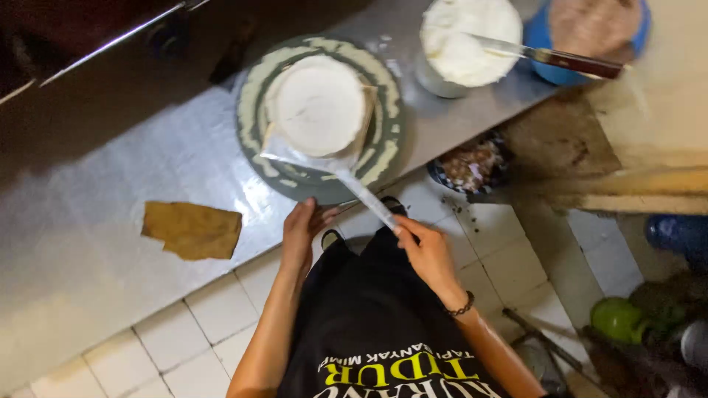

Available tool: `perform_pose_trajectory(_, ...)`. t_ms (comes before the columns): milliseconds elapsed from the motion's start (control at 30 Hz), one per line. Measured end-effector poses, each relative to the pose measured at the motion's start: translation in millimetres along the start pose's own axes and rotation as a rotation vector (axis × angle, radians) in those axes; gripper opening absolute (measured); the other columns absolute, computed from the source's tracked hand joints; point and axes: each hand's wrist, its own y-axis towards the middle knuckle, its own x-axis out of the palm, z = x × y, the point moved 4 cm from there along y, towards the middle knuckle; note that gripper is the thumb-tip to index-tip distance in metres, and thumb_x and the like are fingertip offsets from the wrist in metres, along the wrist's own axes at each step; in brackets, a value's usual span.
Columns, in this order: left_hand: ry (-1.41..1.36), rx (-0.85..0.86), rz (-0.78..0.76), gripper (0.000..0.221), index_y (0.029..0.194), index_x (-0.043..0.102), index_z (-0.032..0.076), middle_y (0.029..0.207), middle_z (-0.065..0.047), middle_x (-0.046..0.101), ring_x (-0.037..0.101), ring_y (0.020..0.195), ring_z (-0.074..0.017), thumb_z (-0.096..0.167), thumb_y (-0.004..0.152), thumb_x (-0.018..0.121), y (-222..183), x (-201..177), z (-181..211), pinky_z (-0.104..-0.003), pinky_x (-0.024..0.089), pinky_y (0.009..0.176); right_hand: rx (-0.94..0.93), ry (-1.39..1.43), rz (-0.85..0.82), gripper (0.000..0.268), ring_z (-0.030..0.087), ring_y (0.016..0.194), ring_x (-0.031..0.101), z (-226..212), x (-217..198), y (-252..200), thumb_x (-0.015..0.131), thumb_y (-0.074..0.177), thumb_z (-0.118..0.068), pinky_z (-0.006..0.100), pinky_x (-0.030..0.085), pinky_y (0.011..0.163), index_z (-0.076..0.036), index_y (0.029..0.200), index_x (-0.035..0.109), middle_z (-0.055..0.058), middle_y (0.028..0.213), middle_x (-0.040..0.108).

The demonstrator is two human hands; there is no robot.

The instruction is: Apply white frosting to a chocolate cake and smooth it using a spatula on a turntable.

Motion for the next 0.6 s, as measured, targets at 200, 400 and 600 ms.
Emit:
perform_pose_trajectory(200, 0.122, -0.017, -0.048, 0.06, 0.139, 0.046, -0.012, 0.124, -0.034, 0.064, 0.064, 0.12, -0.0495, 0.038, 0.106, 0.054, -19, 10, 10, -0.059, 0.048, 0.107, 0.065, 0.3, 0.015, 0.032, 0.018, 0.05, 0.065, 13, -39, 1, 0.069, 0.092, -0.01, 0.029, 0.056, 0.051, -0.011, 0.123, 0.075, 0.014, 0.076, 0.076)
perform_pose_trajectory(400, 0.205, -0.025, -0.062, 0.077, 0.152, 0.039, -0.006, 0.133, -0.031, 0.063, 0.065, 0.121, -0.0439, 0.054, 0.103, 0.044, -27, 17, -5, -0.052, 0.049, 0.106, -0.241, -0.002, 0.441, 0.046, 0.043, 0.109, 0.066, 3, -122, 35, 0.064, 0.093, -0.005, 0.051, 0.054, 0.091, -0.005, 0.139, 0.066, 0.026, 0.119, 0.07)
perform_pose_trajectory(600, 0.133, 0.019, 0.009, 0.082, 0.156, 0.033, -0.003, 0.14, -0.031, 0.058, 0.059, 0.127, -0.0449, 0.057, 0.102, 0.041, -35, 66, -21, -0.053, 0.044, 0.11, 0.198, 0.826, 0.39, 0.032, 0.006, 0.056, 0.046, 9, -149, 120, 0.073, 0.096, -0.046, 0.018, 0.036, 0.047, -0.019, 0.103, 0.056, -0.007, 0.069, 0.041)
